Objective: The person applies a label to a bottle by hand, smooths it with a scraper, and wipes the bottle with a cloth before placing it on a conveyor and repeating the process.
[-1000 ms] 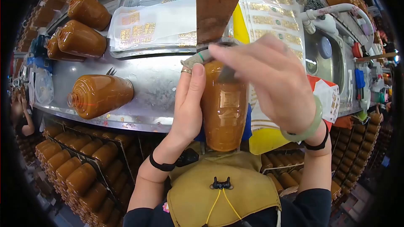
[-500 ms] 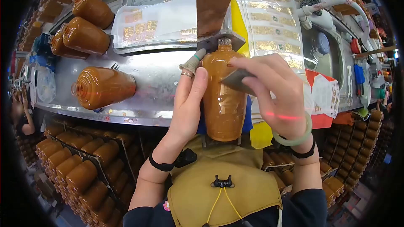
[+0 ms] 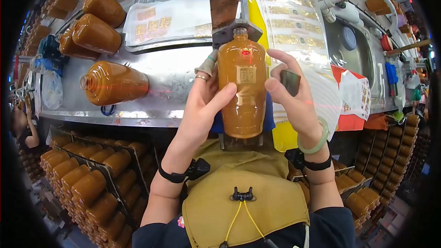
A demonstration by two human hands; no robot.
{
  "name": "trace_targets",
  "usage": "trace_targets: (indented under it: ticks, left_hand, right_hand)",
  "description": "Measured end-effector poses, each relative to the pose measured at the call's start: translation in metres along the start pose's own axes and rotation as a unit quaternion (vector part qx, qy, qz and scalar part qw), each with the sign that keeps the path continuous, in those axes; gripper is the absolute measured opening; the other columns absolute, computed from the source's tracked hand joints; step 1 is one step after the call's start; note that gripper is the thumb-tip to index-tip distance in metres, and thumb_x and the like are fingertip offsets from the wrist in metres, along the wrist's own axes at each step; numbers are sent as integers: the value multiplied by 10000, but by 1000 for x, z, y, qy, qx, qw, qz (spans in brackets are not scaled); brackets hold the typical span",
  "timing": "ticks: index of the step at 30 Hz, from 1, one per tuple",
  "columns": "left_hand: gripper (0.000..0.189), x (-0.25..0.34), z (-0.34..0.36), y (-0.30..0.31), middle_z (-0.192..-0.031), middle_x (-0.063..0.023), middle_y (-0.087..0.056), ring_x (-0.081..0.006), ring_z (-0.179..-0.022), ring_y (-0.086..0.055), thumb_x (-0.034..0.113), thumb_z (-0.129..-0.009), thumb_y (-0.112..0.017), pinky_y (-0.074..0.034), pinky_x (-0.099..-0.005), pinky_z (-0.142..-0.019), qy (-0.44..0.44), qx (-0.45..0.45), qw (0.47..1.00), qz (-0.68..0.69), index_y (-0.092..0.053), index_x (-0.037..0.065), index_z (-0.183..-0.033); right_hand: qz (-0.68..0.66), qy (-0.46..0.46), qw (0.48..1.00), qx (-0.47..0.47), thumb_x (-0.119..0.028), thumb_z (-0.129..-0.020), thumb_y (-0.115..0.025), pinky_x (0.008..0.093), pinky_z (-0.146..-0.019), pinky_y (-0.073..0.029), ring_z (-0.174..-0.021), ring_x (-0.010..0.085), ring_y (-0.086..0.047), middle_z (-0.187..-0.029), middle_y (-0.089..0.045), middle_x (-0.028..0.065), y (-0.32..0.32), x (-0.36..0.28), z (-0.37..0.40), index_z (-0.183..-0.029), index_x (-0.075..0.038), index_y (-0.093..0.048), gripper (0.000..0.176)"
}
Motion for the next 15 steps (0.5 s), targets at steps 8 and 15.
trace_targets:
  ticks: [8, 15]
  left_hand:
    - [878, -3, 12, 3, -1645, -180, -224, -271, -1522, -268, -12, -924, -613, -238, -431, -1243, -18, -64, 997, -48, -81, 0, -1622]
    - [905, -5, 13, -10, -1582, -168, -339, -251, -1458, -375, 7, -848, -782, -344, -407, -1186, -107, 34, 989, -91, -252, 14, -1581]
  right_hand:
    - [-16, -25, 999, 12, -65, -988, -660, 191, -764, -405, -845, 28, -498, -901, -537, -56, 1, 18, 10, -1468, -51, -493, 508]
    - [-10, -12, 1000, 17, -62, -985, -659, 201, -784, -412, -854, 36, -498, -913, -533, -53, -1, 19, 12, -1463, -55, -496, 505]
Point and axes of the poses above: each hand's wrist, its own z-axis away from the middle knuckle, its own y-axis out of the back of the hand, x = y × z, the point moved 1 cm from there along -z, towards the middle knuckle
